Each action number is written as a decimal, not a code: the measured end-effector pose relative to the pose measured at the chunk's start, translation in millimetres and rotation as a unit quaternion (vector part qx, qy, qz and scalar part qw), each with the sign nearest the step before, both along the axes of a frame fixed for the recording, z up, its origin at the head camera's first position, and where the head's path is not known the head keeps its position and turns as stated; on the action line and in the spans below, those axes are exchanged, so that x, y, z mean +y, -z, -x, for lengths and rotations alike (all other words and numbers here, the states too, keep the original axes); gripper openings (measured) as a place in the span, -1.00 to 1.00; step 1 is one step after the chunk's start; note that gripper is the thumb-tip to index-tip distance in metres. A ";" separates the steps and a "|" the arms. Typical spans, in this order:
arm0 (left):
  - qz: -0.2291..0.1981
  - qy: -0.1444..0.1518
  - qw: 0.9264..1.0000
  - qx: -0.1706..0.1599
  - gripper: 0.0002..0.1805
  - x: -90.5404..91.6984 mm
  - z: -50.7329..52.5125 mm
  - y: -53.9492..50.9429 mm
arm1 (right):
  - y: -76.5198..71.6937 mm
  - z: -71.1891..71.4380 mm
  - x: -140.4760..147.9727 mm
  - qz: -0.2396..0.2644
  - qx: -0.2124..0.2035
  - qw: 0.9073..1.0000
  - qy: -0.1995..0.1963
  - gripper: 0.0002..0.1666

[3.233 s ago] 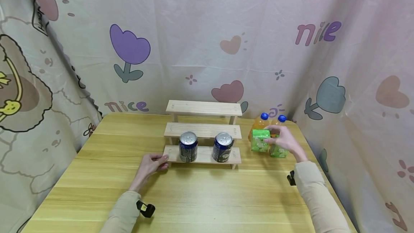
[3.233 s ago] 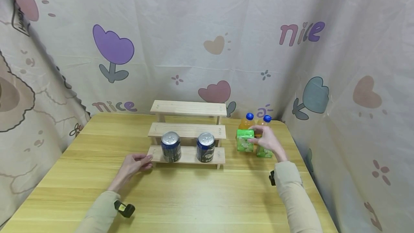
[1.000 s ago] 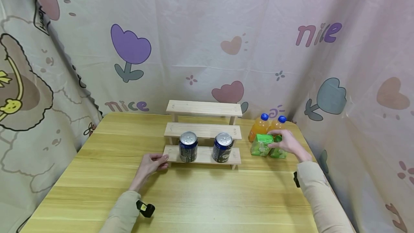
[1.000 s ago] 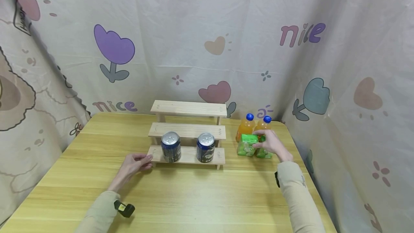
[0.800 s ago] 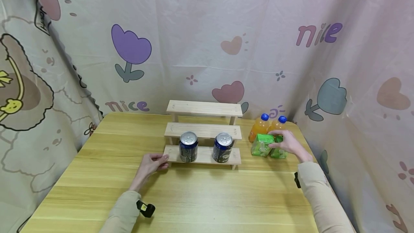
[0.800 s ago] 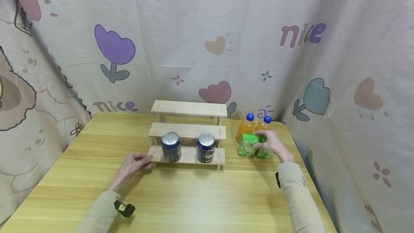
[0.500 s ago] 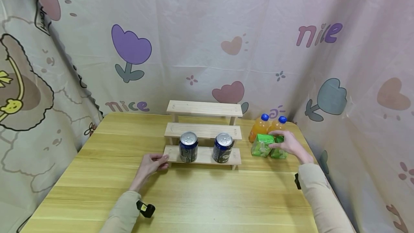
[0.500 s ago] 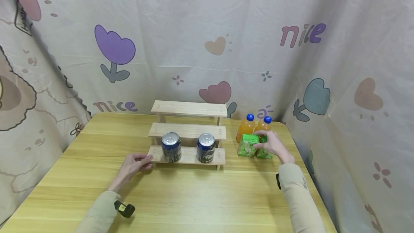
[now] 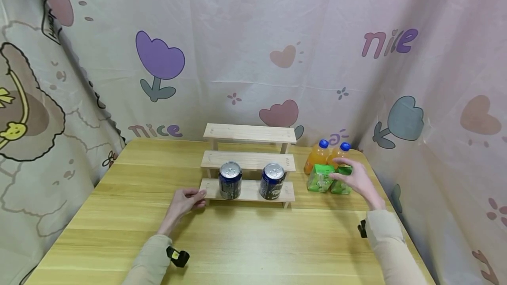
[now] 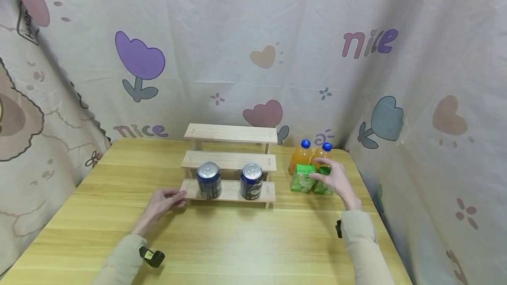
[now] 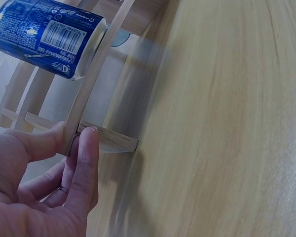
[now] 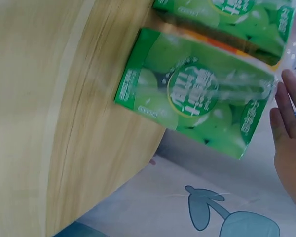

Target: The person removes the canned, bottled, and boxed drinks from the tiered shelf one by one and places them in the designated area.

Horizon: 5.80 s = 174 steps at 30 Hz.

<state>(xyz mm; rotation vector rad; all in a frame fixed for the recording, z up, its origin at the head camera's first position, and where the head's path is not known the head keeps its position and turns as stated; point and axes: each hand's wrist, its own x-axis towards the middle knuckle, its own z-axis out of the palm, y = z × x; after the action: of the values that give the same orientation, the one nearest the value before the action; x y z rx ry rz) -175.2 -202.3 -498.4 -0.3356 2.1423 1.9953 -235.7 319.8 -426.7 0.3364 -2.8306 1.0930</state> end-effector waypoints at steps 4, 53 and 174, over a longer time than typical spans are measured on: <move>-0.012 -0.003 1.000 -0.004 -0.59 0.4 -0.4 0.1 | 3.2 -8.4 -6.3 0.020 0.033 0.999 0.024 -0.27; -0.019 0.001 1.000 -0.002 -0.54 0.0 0.5 0.4 | 37.1 -47.1 -149.8 0.241 0.019 0.970 -0.032 -0.09; -0.028 -0.010 1.000 -0.004 -0.52 1.0 0.7 2.8 | 35.3 -66.6 -61.4 0.359 0.114 0.906 0.194 -0.09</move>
<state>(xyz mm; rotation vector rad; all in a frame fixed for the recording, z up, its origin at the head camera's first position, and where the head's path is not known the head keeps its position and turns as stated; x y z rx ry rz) -175.9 -201.3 -501.2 -0.3562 2.0812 2.0567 -169.1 258.4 -462.0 -0.1504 -1.9731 1.7258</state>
